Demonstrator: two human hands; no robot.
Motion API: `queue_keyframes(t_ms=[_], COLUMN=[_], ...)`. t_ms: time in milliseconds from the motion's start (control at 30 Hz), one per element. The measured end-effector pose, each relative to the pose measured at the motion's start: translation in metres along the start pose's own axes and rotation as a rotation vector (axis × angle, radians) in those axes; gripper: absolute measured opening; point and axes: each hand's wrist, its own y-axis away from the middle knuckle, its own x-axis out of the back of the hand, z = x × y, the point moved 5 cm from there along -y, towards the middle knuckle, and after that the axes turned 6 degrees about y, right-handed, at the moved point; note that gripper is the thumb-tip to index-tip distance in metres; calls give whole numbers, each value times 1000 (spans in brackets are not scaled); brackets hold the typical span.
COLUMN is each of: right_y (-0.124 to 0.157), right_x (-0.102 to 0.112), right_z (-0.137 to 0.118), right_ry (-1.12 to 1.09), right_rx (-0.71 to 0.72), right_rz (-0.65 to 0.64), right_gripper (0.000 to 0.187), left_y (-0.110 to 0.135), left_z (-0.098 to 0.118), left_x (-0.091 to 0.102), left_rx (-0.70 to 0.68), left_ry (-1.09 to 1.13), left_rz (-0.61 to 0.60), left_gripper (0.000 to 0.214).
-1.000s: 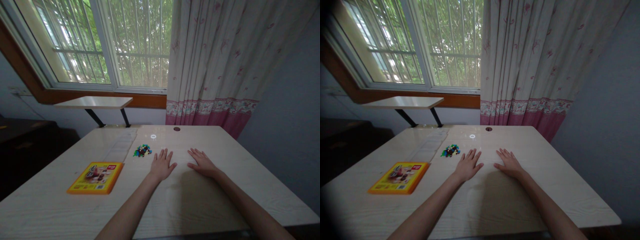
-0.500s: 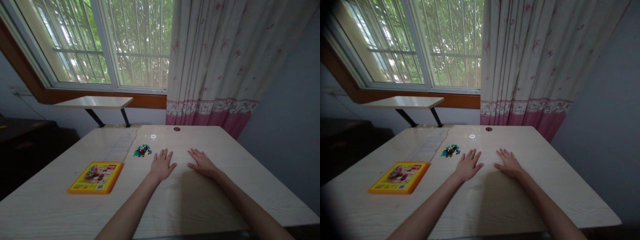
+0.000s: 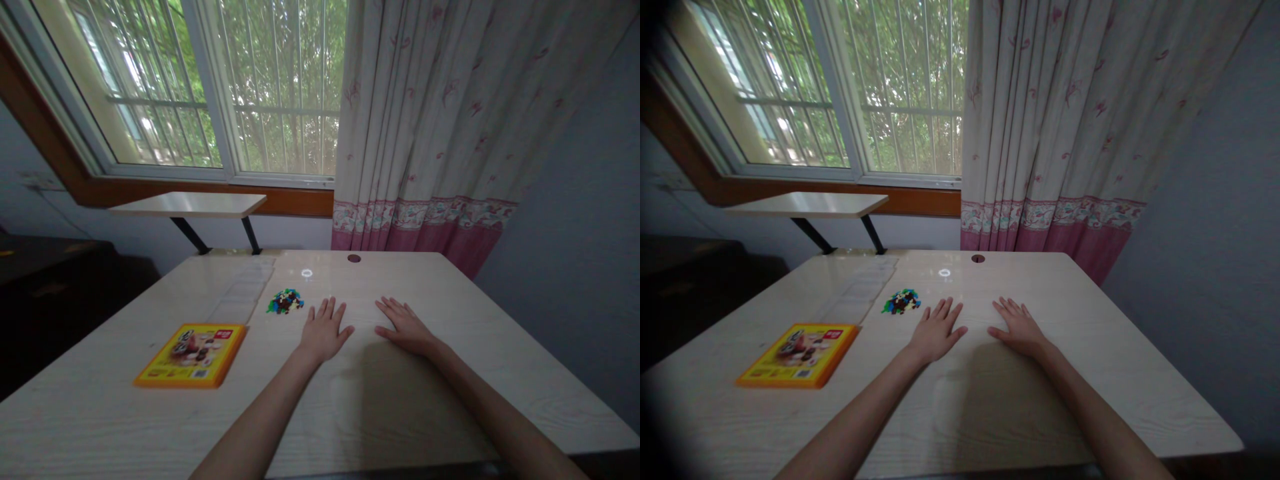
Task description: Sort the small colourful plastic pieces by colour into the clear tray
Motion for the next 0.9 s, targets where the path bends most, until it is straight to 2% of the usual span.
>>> queue_keyframes(t_ms=[467, 633, 733, 800, 900], right_y=[0, 0, 0, 0, 0], right_x=[-1, -2, -2, -3, -3], right_z=[0, 0, 1, 1, 0], right_ry=[-10, -11, -12, -14, -20], right_rx=[14, 14, 20, 22, 22], right_rz=[34, 42, 44, 42, 38], right_gripper=[77, 77, 76, 76, 76], left_y=[1, 1, -1, -2, -2], left_z=[1, -1, -17, -38, -76], left_x=[-1, 12, 33, 48, 59], left_rx=[-6, -58, -56, 27, 162], left_ry=[18, 41, 59, 71, 100], left_rz=[-3, 40, 194, 323, 430], left_gripper=[61, 51, 36, 34, 36])
